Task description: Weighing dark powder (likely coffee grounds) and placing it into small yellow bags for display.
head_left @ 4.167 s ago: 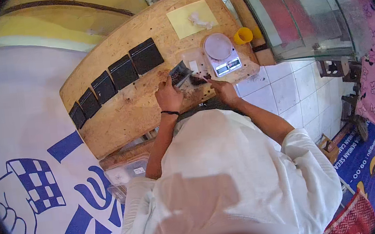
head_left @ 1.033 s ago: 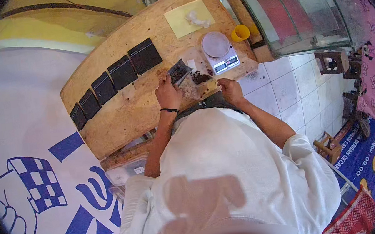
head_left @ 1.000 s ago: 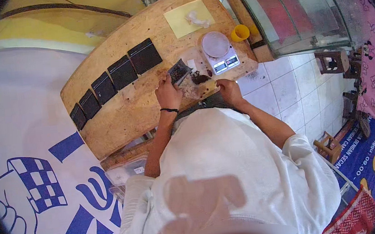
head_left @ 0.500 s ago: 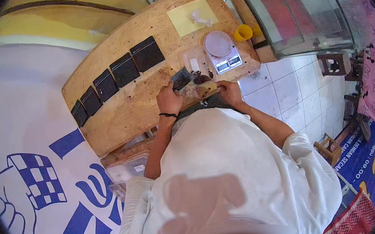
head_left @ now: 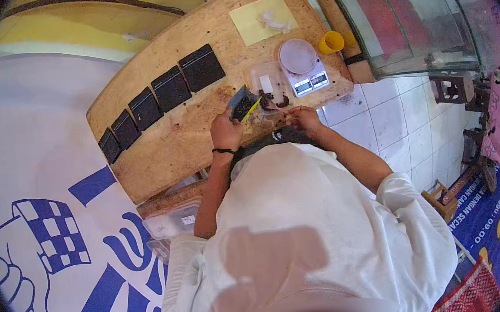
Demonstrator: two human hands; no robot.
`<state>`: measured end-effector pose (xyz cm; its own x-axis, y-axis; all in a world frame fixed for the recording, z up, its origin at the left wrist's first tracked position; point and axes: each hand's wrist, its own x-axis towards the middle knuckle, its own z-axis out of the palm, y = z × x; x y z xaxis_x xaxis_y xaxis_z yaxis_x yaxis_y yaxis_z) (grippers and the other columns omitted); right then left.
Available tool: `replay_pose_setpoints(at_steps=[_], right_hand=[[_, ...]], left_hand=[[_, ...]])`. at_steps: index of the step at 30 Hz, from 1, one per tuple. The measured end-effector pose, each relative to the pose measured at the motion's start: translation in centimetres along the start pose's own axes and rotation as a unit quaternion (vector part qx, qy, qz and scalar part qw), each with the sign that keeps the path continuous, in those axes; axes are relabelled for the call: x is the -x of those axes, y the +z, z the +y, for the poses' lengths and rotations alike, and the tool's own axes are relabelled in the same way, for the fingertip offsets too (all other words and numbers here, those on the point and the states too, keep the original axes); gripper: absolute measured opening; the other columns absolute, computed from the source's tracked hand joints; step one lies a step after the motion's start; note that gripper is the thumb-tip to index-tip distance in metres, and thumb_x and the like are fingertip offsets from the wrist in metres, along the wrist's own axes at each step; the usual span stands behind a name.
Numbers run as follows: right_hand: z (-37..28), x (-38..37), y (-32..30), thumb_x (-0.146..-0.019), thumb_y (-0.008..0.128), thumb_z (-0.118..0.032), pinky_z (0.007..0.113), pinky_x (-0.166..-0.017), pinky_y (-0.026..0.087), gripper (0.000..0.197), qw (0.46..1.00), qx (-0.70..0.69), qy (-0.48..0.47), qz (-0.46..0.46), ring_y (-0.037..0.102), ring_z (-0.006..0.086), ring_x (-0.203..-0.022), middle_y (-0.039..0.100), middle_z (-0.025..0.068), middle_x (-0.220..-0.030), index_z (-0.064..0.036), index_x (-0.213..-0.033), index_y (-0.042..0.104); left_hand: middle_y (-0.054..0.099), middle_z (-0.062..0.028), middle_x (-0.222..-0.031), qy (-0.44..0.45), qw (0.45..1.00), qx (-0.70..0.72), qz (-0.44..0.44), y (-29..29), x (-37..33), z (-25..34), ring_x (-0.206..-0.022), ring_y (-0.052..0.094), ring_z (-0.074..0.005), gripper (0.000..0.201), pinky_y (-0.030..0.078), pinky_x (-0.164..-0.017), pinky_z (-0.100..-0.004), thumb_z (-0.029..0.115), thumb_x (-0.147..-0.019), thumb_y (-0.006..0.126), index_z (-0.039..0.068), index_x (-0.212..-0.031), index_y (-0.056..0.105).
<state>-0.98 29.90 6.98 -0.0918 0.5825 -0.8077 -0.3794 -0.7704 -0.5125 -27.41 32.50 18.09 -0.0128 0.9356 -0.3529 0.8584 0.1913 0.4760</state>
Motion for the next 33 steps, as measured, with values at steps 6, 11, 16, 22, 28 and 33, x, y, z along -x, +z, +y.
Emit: replay_pose_setpoints(at_steps=[6, 11, 16, 22, 28, 33], right_hand=[[-1.5, 0.7, -0.8, -0.085, 0.056, -0.006, 0.028, -0.053, 0.047, 0.011, 0.999, 0.027, -0.025, -0.004, 0.065, 0.0195, -0.070, 0.069, 0.0087, -0.097, -0.0046, -0.094, 0.062], [-5.1, 3.4, -0.5, -0.085, 0.060, -0.008, 0.026, -0.050, 0.045, 0.006, 0.998, 0.057, -0.020, 0.028, 0.065, 0.0167, -0.066, 0.069, 0.0087, -0.094, -0.0071, -0.088, 0.065], [-8.0, 5.5, 0.1, -0.085, 0.060, -0.009, 0.026, -0.052, 0.046, 0.005, 0.997, 0.050, -0.063, 0.010, 0.065, 0.0169, -0.067, 0.069, 0.0073, -0.095, -0.0086, -0.087, 0.065], [-10.2, 8.1, 5.0, -0.084, 0.059, -0.003, 0.028, -0.055, 0.049, 0.010, 0.990, 0.061, -0.123, -0.036, 0.066, 0.0175, -0.068, 0.068, 0.0083, -0.099, -0.0062, -0.086, 0.068], [-8.6, 7.7, 7.7, -0.079, 0.056, 0.008, 0.031, -0.067, 0.053, 0.015, 0.818, 0.378, -0.428, -0.067, 0.067, 0.0195, -0.076, 0.069, 0.0128, -0.095, 0.0021, -0.090, 0.065], [-8.5, 6.1, 5.9, -0.079, 0.056, 0.006, 0.032, -0.070, 0.053, 0.017, 0.839, 0.299, -0.455, -0.009, 0.068, 0.0246, -0.078, 0.069, 0.0138, -0.093, -0.0012, -0.090, 0.066]], left_hand=[[0.062, -0.0235, -0.094, 0.003, 0.998, 0.020, 0.052, 0.3, 0.0, -0.3, -0.088, 0.061, -0.0379, 0.044, 0.049, -0.078, -0.0452, 0.011, -0.076, 0.062, 0.003, -0.120, 0.059], [0.059, -0.0232, -0.093, 0.021, 0.995, -0.028, 0.093, -0.3, -0.1, 0.5, -0.086, 0.060, -0.0374, 0.047, 0.048, -0.076, -0.0469, 0.010, -0.076, 0.062, 0.003, -0.122, 0.058], [0.059, -0.0205, -0.090, 0.025, 0.993, -0.048, 0.103, 0.1, -0.7, 0.8, -0.084, 0.059, -0.0363, 0.047, 0.046, -0.072, -0.0473, 0.010, -0.075, 0.062, 0.004, -0.122, 0.058], [0.058, -0.0189, -0.089, 0.041, 0.991, -0.032, 0.126, 0.4, -0.8, 1.1, -0.082, 0.059, -0.0355, 0.048, 0.045, -0.071, -0.0467, 0.010, -0.074, 0.061, 0.005, -0.122, 0.058], [0.058, -0.0193, -0.091, 0.029, 0.992, -0.035, 0.122, 0.3, -0.8, 1.4, -0.081, 0.060, -0.0351, 0.047, 0.047, -0.069, -0.0463, 0.009, -0.075, 0.061, 0.005, -0.122, 0.058], [0.059, -0.0192, -0.089, 0.050, 0.982, -0.056, 0.171, 1.0, -0.6, 0.2, -0.077, 0.061, -0.0347, 0.045, 0.047, -0.066, -0.0457, 0.010, -0.075, 0.061, 0.005, -0.119, 0.060]])
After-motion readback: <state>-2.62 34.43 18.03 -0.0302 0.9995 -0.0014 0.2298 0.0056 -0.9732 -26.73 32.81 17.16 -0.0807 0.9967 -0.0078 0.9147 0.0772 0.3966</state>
